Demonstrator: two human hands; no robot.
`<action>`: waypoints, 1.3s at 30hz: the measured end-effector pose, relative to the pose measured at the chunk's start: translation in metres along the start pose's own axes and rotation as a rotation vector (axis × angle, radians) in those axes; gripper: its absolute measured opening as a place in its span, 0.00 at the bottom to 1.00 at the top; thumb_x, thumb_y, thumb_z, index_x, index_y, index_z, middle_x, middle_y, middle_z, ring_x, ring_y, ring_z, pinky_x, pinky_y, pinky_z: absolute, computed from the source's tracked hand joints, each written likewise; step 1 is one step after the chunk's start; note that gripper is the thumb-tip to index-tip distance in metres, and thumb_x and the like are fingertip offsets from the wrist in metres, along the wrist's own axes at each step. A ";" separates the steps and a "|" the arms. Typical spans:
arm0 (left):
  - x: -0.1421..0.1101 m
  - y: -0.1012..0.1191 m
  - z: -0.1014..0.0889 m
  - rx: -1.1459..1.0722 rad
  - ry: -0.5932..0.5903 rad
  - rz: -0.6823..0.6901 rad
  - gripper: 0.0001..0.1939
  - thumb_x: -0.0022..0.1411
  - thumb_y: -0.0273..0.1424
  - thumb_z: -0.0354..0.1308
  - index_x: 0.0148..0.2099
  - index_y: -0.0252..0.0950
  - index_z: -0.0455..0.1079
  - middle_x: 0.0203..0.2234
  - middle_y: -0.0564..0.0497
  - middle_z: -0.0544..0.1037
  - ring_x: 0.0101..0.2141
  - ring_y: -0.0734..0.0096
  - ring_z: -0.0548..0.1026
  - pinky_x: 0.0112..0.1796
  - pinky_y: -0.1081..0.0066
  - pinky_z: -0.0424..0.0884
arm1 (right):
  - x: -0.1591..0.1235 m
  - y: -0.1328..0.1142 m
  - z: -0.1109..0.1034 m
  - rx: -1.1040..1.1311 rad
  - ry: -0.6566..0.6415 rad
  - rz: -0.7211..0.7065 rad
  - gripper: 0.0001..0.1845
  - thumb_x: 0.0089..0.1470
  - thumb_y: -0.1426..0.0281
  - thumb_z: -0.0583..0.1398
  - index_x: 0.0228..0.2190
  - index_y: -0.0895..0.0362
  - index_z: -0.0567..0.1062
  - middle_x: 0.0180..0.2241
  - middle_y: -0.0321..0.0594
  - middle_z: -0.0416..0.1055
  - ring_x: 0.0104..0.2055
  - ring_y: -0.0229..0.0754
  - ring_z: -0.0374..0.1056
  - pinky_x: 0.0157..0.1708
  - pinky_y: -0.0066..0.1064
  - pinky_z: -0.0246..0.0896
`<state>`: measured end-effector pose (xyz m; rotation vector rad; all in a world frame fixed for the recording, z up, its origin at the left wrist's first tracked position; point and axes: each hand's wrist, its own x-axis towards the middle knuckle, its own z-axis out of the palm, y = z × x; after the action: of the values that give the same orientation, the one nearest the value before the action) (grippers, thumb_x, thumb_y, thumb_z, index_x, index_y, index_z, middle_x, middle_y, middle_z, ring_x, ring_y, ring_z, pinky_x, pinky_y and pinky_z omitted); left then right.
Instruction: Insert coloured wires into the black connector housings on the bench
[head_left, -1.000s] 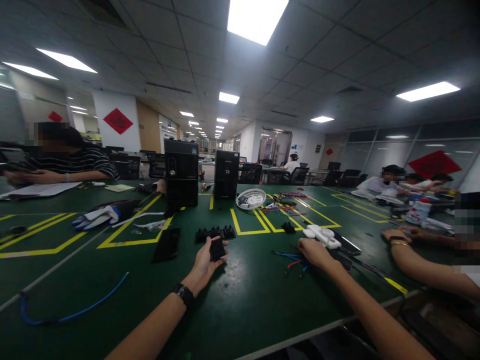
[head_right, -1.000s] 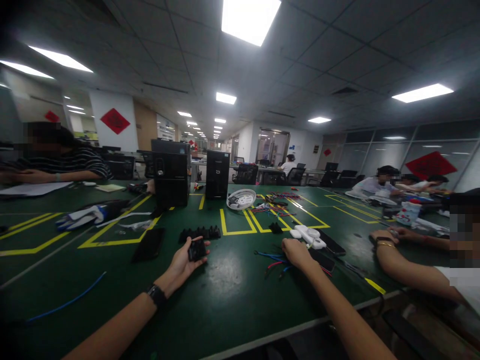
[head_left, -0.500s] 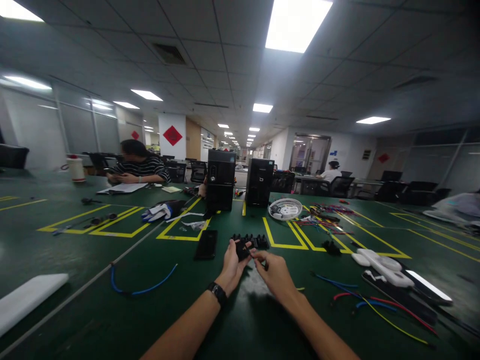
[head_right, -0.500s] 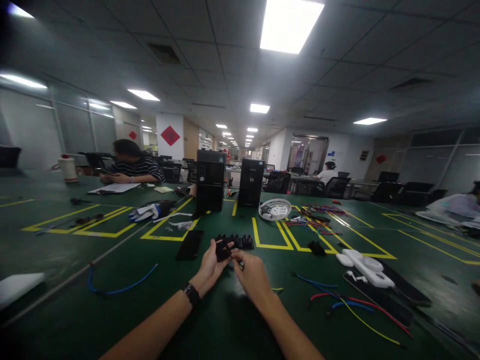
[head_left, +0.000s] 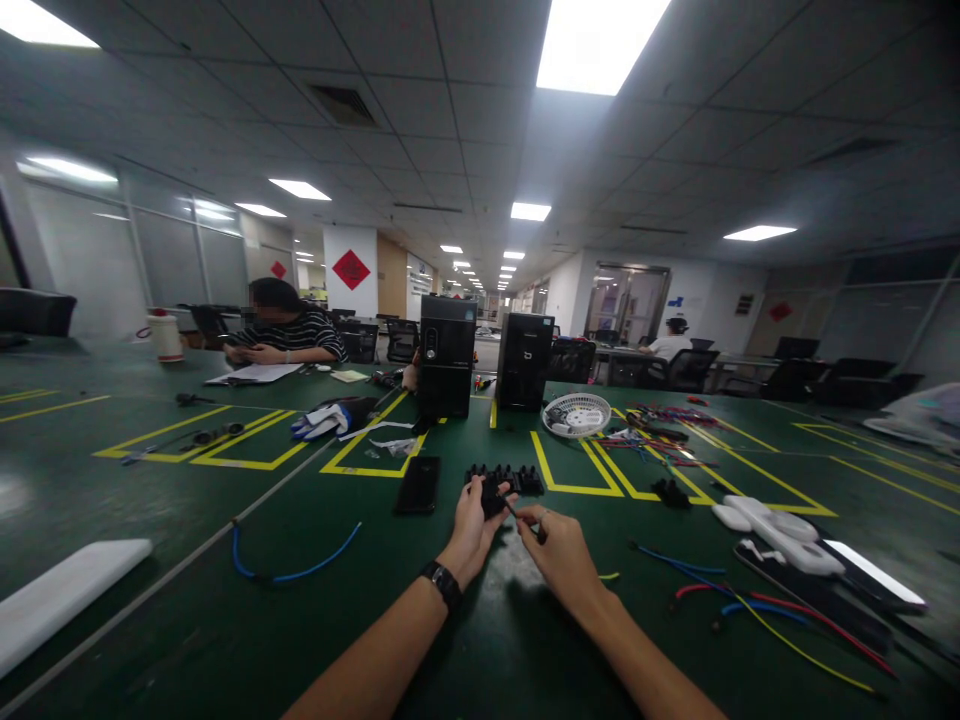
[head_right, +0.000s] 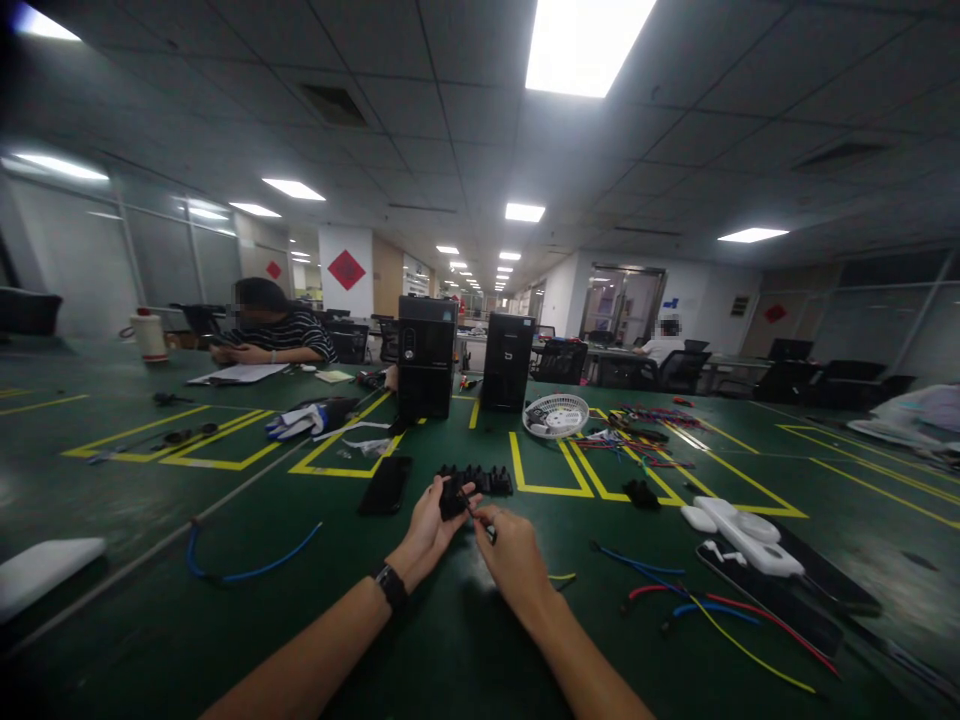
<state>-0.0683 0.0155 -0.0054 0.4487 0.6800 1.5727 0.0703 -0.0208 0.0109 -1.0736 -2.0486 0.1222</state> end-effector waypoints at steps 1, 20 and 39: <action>0.000 0.000 0.000 -0.006 -0.003 0.002 0.10 0.66 0.38 0.49 0.44 0.37 0.57 0.34 0.41 0.78 0.32 0.63 0.79 0.34 0.61 0.75 | 0.000 0.000 0.000 -0.004 -0.008 -0.003 0.11 0.54 0.72 0.55 0.36 0.54 0.76 0.33 0.39 0.77 0.32 0.41 0.73 0.37 0.31 0.66; -0.006 -0.004 -0.002 0.268 -0.088 0.062 0.29 0.54 0.23 0.63 0.52 0.42 0.51 0.39 0.44 0.75 0.34 0.68 0.79 0.43 0.62 0.73 | -0.008 0.001 0.001 -0.078 -0.075 -0.034 0.09 0.54 0.75 0.56 0.35 0.55 0.75 0.32 0.38 0.77 0.35 0.41 0.73 0.38 0.27 0.62; -0.007 0.010 -0.003 0.451 -0.148 0.207 0.24 0.52 0.40 0.63 0.48 0.38 0.60 0.32 0.50 0.75 0.30 0.69 0.77 0.32 0.68 0.74 | -0.014 -0.011 0.005 -0.060 -0.160 0.161 0.14 0.62 0.68 0.50 0.44 0.55 0.72 0.32 0.38 0.77 0.34 0.40 0.73 0.34 0.25 0.59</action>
<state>-0.0771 0.0078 0.0000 0.9871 0.8980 1.5559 0.0642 -0.0370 0.0037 -1.3023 -2.1158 0.2367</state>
